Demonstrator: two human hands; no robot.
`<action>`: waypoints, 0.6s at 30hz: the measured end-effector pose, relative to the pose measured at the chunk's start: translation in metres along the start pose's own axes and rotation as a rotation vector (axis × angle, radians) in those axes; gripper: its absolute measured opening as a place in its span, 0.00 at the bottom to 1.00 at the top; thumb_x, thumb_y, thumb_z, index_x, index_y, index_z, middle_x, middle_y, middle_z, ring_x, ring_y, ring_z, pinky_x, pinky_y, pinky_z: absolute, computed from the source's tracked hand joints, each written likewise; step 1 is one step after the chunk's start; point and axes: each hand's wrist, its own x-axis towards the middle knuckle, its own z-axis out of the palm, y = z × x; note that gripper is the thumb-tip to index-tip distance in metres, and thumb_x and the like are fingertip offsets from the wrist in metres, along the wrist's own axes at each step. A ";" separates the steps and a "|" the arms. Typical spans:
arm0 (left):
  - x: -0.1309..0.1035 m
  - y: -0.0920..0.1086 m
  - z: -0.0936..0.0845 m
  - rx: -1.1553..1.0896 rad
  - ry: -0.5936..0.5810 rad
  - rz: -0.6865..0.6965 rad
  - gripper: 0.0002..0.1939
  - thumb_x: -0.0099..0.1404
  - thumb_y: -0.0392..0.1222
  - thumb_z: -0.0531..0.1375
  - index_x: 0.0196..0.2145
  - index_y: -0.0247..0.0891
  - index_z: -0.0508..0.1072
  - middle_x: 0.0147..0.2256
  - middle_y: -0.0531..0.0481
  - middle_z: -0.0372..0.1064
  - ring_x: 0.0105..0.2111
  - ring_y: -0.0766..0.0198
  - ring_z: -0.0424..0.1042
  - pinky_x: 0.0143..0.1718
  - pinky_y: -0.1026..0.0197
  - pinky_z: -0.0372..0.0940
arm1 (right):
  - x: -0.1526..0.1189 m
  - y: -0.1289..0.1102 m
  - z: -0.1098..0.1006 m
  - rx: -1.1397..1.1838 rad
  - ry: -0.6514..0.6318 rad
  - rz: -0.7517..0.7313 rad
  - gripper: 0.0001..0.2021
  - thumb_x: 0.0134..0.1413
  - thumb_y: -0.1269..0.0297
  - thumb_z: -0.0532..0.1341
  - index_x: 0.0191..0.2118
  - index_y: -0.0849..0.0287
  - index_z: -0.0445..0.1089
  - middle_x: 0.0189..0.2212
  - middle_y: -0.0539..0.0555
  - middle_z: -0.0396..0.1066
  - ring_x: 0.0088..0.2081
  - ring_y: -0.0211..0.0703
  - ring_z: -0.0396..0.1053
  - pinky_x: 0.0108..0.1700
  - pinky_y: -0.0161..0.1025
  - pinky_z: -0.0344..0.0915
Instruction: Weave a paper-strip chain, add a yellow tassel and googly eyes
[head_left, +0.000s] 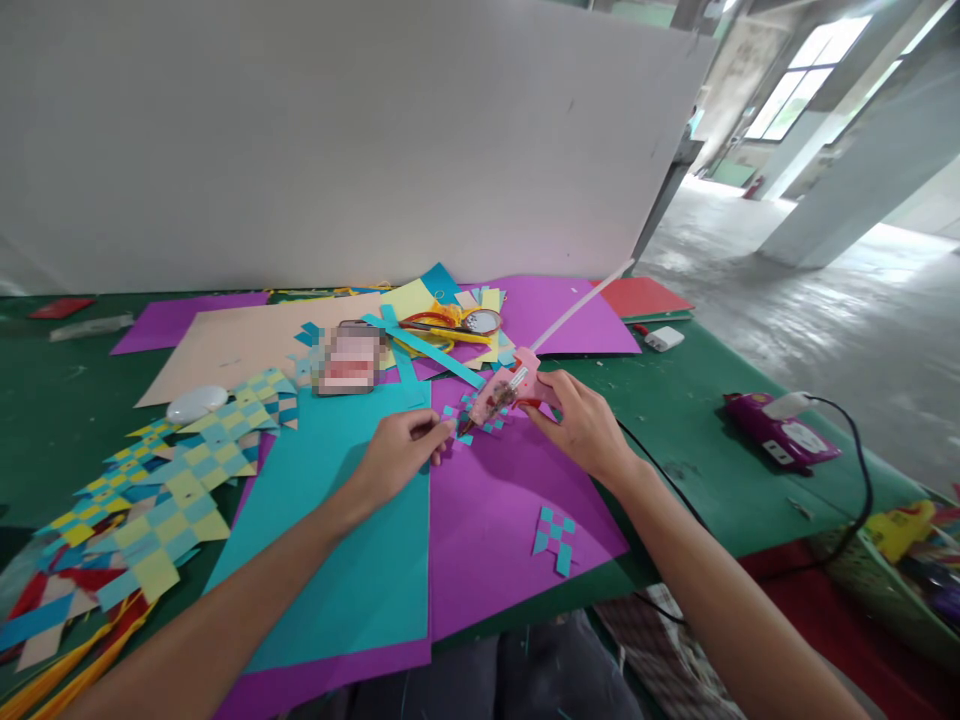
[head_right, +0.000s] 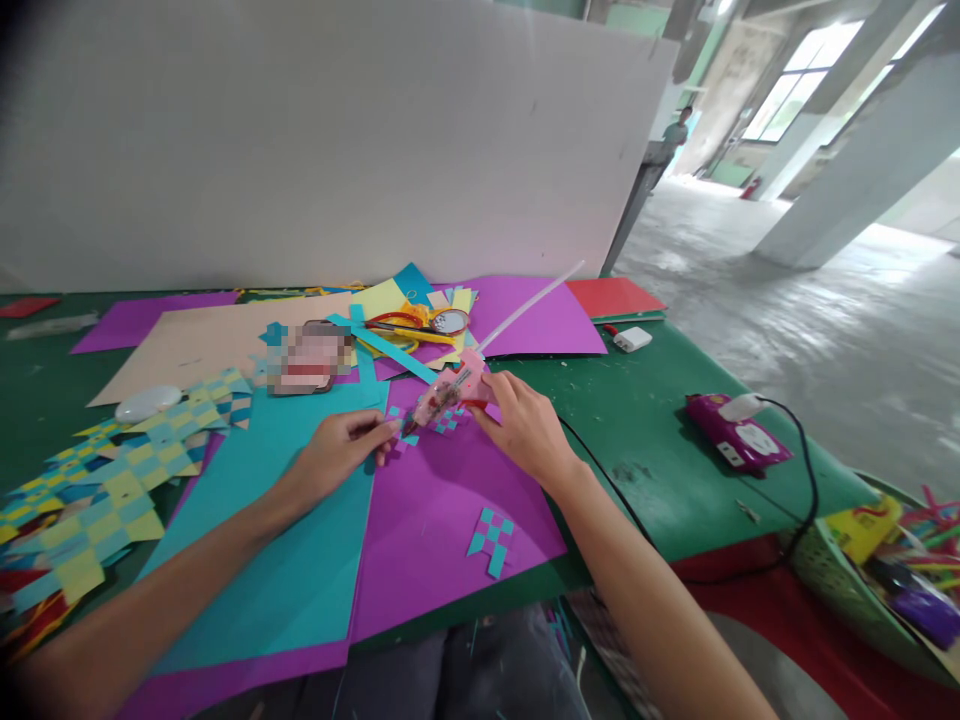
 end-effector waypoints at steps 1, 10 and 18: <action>0.000 0.000 0.000 0.003 -0.001 0.002 0.17 0.62 0.51 0.57 0.21 0.37 0.69 0.19 0.52 0.68 0.21 0.65 0.67 0.24 0.63 0.59 | 0.000 0.000 0.000 0.003 -0.001 0.000 0.13 0.59 0.56 0.57 0.45 0.58 0.64 0.35 0.57 0.73 0.37 0.48 0.73 0.38 0.41 0.68; 0.000 0.001 -0.001 0.028 0.012 0.017 0.17 0.62 0.49 0.56 0.21 0.38 0.69 0.18 0.52 0.67 0.21 0.65 0.67 0.24 0.63 0.59 | 0.000 0.000 -0.001 -0.009 -0.032 -0.036 0.13 0.60 0.56 0.56 0.45 0.57 0.64 0.35 0.57 0.72 0.37 0.47 0.72 0.38 0.40 0.68; 0.000 -0.001 -0.001 0.028 0.009 0.017 0.17 0.62 0.49 0.56 0.20 0.38 0.69 0.18 0.52 0.67 0.21 0.65 0.67 0.23 0.64 0.58 | 0.000 0.000 -0.001 0.013 -0.028 -0.047 0.13 0.60 0.56 0.56 0.46 0.58 0.64 0.36 0.58 0.72 0.38 0.47 0.72 0.39 0.41 0.68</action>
